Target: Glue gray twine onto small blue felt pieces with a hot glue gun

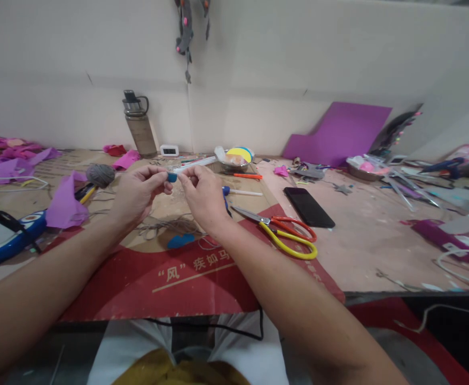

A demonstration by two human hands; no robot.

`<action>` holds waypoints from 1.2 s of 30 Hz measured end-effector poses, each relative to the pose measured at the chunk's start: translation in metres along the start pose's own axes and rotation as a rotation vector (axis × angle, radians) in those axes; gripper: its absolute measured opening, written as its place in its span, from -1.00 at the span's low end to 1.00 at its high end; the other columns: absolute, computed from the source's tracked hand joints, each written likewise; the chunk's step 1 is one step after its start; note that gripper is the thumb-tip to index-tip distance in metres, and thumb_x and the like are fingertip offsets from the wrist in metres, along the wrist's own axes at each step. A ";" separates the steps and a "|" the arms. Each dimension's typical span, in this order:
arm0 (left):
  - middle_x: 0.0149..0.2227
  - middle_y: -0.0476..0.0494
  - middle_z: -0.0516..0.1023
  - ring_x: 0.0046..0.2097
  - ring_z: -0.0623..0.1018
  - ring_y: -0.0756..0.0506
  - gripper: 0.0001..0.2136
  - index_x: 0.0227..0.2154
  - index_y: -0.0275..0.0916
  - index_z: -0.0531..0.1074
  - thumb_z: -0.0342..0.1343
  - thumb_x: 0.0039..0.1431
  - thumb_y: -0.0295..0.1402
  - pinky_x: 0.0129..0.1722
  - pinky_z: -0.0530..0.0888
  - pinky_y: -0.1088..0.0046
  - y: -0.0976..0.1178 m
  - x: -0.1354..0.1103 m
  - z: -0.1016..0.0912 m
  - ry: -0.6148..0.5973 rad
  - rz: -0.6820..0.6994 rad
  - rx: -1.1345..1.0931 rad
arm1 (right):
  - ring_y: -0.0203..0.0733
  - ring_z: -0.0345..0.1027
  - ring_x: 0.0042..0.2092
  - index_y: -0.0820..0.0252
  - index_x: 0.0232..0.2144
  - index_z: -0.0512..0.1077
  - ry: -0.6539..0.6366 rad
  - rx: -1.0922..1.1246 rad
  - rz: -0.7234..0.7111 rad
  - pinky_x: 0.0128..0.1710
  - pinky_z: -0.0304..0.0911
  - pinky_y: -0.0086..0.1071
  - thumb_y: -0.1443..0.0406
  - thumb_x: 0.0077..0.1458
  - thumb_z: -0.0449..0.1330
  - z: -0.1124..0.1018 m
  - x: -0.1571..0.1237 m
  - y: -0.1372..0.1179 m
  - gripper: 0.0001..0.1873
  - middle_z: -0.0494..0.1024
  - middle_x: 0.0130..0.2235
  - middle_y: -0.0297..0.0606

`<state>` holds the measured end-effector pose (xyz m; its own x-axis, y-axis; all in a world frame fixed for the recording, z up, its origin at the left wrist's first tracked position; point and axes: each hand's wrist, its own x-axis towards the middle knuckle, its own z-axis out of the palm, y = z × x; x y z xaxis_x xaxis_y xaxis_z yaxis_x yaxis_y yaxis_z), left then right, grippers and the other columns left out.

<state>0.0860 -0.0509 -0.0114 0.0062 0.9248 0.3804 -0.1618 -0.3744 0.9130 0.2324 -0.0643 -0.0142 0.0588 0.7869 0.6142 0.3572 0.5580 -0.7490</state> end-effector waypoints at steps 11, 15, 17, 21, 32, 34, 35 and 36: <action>-0.54 -0.05 0.49 -0.50 0.47 0.02 -0.91 -0.45 -0.29 0.48 0.24 -0.01 -0.37 -0.43 0.45 0.46 -0.001 0.000 0.000 -0.007 0.000 0.052 | -0.34 0.11 -0.43 0.21 -0.45 0.43 -0.015 0.005 0.029 -0.39 0.07 -0.40 0.25 0.12 0.17 -0.002 0.000 -0.002 -0.84 0.34 -0.49 -0.38; -0.54 -0.04 0.49 -0.50 0.46 0.03 -0.91 -0.45 -0.28 0.48 0.24 -0.01 -0.37 -0.43 0.45 0.46 -0.001 0.000 0.000 -0.017 0.000 0.043 | -0.36 0.10 -0.44 0.22 -0.45 0.43 -0.013 0.027 0.039 -0.40 0.06 -0.40 0.27 0.12 0.17 -0.002 0.000 -0.004 -0.85 0.33 -0.49 -0.40; -0.54 -0.04 0.48 -0.50 0.46 0.03 -0.91 -0.44 -0.28 0.48 0.24 -0.02 -0.38 -0.43 0.45 0.46 0.000 0.000 0.000 -0.023 0.000 0.031 | -0.36 0.09 -0.45 0.22 -0.46 0.42 -0.011 0.036 0.042 -0.40 0.05 -0.40 0.28 0.11 0.16 -0.002 0.000 -0.004 -0.85 0.32 -0.50 -0.41; -0.54 -0.04 0.49 -0.51 0.46 0.03 -0.91 -0.44 -0.29 0.48 0.24 -0.02 -0.38 -0.43 0.45 0.47 0.001 -0.001 0.001 -0.022 -0.004 0.025 | -0.38 0.05 -0.47 0.23 -0.46 0.42 -0.014 0.061 0.062 -0.42 0.04 -0.41 0.29 0.10 0.17 -0.001 0.000 -0.005 -0.86 0.28 -0.54 -0.45; -0.55 -0.04 0.49 -0.50 0.47 0.03 -0.92 -0.45 -0.28 0.48 0.23 -0.01 -0.38 -0.42 0.45 0.47 0.001 -0.002 0.002 -0.015 0.002 0.030 | -0.38 0.00 -0.50 0.22 -0.45 0.44 0.005 0.075 0.071 -0.45 0.00 -0.40 0.27 0.08 0.19 0.001 0.000 -0.001 -0.86 0.19 -0.57 -0.47; -0.54 -0.04 0.49 -0.50 0.47 0.03 -0.92 -0.45 -0.27 0.48 0.24 -0.01 -0.38 -0.42 0.45 0.46 0.001 -0.002 0.002 -0.013 -0.006 0.026 | -0.39 -0.01 -0.50 0.22 -0.45 0.44 0.005 0.072 0.072 -0.46 -0.01 -0.40 0.27 0.08 0.19 0.001 0.000 0.000 -0.87 0.18 -0.58 -0.48; -0.54 -0.04 0.50 -0.50 0.48 0.03 -0.91 -0.45 -0.27 0.48 0.24 -0.02 -0.38 -0.41 0.46 0.46 0.001 -0.002 0.003 -0.012 -0.010 0.025 | -0.39 -0.01 -0.51 0.21 -0.45 0.43 0.006 0.069 0.074 -0.46 -0.01 -0.40 0.27 0.08 0.18 0.001 0.000 0.000 -0.87 0.18 -0.58 -0.48; -0.54 -0.04 0.50 -0.49 0.48 0.03 -0.91 -0.45 -0.28 0.48 0.24 -0.02 -0.38 -0.40 0.46 0.46 0.001 -0.002 0.003 -0.011 -0.012 0.023 | -0.39 -0.02 -0.51 0.21 -0.45 0.43 0.006 0.067 0.077 -0.47 -0.02 -0.40 0.27 0.08 0.18 0.001 0.000 0.000 -0.87 0.17 -0.58 -0.48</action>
<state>0.0883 -0.0538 -0.0108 0.0193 0.9285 0.3708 -0.1386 -0.3648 0.9207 0.2311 -0.0643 -0.0142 0.0891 0.8267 0.5555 0.2887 0.5124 -0.8088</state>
